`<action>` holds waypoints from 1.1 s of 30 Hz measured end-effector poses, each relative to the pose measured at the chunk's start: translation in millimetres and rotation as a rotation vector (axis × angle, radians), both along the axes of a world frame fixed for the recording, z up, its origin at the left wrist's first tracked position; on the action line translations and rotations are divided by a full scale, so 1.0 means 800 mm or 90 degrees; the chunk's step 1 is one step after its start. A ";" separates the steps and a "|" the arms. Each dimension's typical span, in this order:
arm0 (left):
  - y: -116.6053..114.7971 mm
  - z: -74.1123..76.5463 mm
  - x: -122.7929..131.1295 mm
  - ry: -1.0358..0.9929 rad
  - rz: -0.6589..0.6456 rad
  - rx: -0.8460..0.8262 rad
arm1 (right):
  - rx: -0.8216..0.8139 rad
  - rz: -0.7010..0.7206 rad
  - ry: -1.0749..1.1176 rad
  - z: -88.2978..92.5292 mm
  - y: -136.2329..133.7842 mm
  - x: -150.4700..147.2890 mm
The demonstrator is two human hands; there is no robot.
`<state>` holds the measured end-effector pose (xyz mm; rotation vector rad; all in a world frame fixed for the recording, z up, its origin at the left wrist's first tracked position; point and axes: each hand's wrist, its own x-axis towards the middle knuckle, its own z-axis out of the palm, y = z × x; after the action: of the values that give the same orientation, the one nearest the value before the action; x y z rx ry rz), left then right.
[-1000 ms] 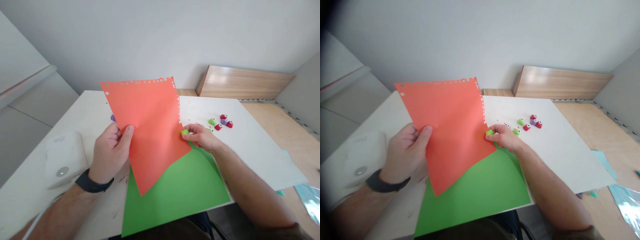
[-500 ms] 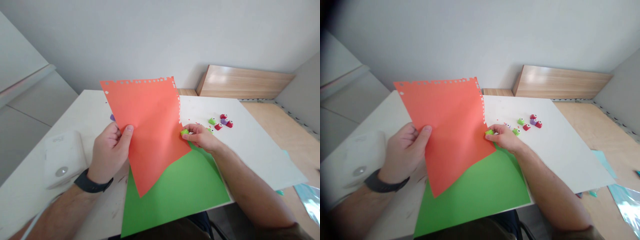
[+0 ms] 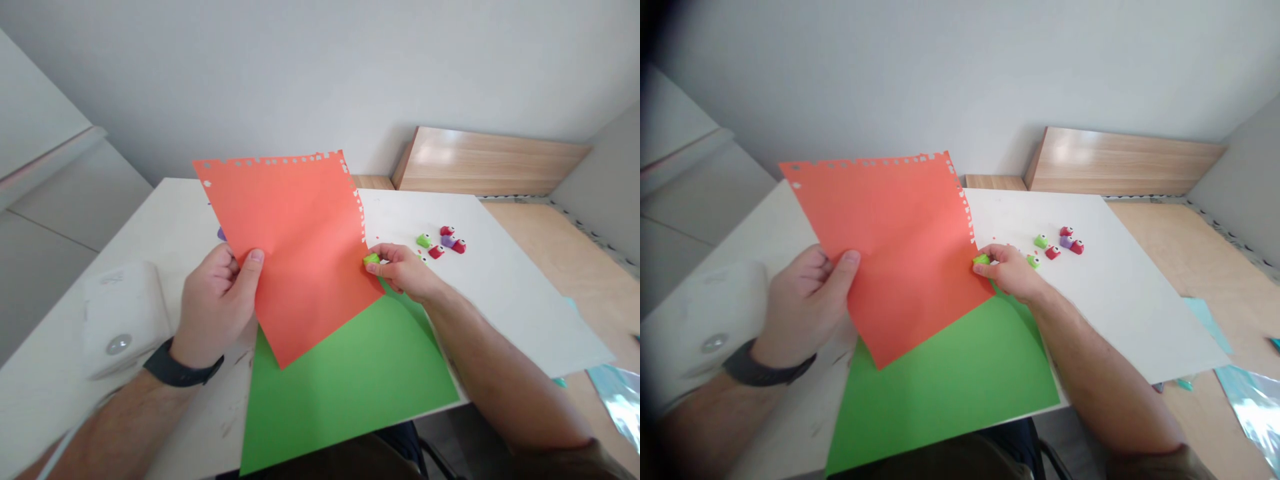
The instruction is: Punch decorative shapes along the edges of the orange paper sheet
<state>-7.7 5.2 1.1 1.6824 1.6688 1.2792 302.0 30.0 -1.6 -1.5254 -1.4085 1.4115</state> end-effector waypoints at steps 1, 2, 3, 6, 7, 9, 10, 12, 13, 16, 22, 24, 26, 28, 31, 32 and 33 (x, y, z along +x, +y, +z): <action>0.000 0.001 0.000 0.006 0.004 0.004 | -0.003 -0.001 -0.003 -0.001 0.000 0.001; 0.000 0.002 0.001 0.011 0.008 0.008 | -0.004 -0.004 -0.005 -0.001 0.001 0.002; -0.001 0.003 0.001 0.016 0.012 0.011 | -0.004 -0.007 -0.008 -0.002 0.001 0.002; -0.001 0.004 0.001 0.021 0.019 0.010 | -0.004 -0.015 -0.014 -0.003 0.002 0.003; -0.001 0.004 0.001 0.019 0.019 0.007 | -0.002 -0.013 -0.015 -0.004 0.002 0.002; -0.001 0.002 0.000 0.012 0.014 -0.001 | 0.004 -0.004 -0.019 -0.005 0.002 0.002; -0.001 0.001 -0.001 0.012 0.013 -0.005 | 0.009 0.001 -0.022 -0.006 0.002 0.002; 0.000 0.000 -0.002 0.023 0.016 -0.012 | 0.018 0.016 -0.031 -0.007 0.003 0.003; 0.000 0.000 -0.002 0.028 0.017 -0.013 | 0.026 0.022 -0.034 -0.007 0.002 0.003; 0.000 0.001 -0.002 0.028 0.014 -0.012 | 0.045 0.036 -0.040 -0.005 0.001 0.004; -0.001 0.007 0.000 0.046 0.031 -0.007 | 0.023 0.040 -0.017 0.006 -0.005 0.003; -0.001 0.008 0.001 0.049 0.032 -0.008 | 0.016 0.051 0.011 0.005 -0.006 0.004; -0.001 0.008 0.001 0.049 0.033 -0.014 | 0.016 0.057 0.035 0.002 -0.005 0.007; -0.001 0.007 0.000 0.051 0.036 -0.016 | 0.020 0.053 0.056 -0.001 -0.003 0.009; 0.000 0.004 -0.003 0.057 0.042 -0.015 | 0.022 0.038 0.071 -0.003 -0.001 0.012; 0.000 0.003 -0.003 0.059 0.044 -0.017 | 0.024 0.034 0.073 -0.002 0.000 0.013; 0.000 0.003 -0.004 0.059 0.045 -0.018 | 0.025 0.030 0.073 -0.001 0.000 0.013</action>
<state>-10.7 5.3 3.4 1.7043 1.8054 1.2211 312.6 29.8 -2.1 -1.3737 -1.4023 1.4671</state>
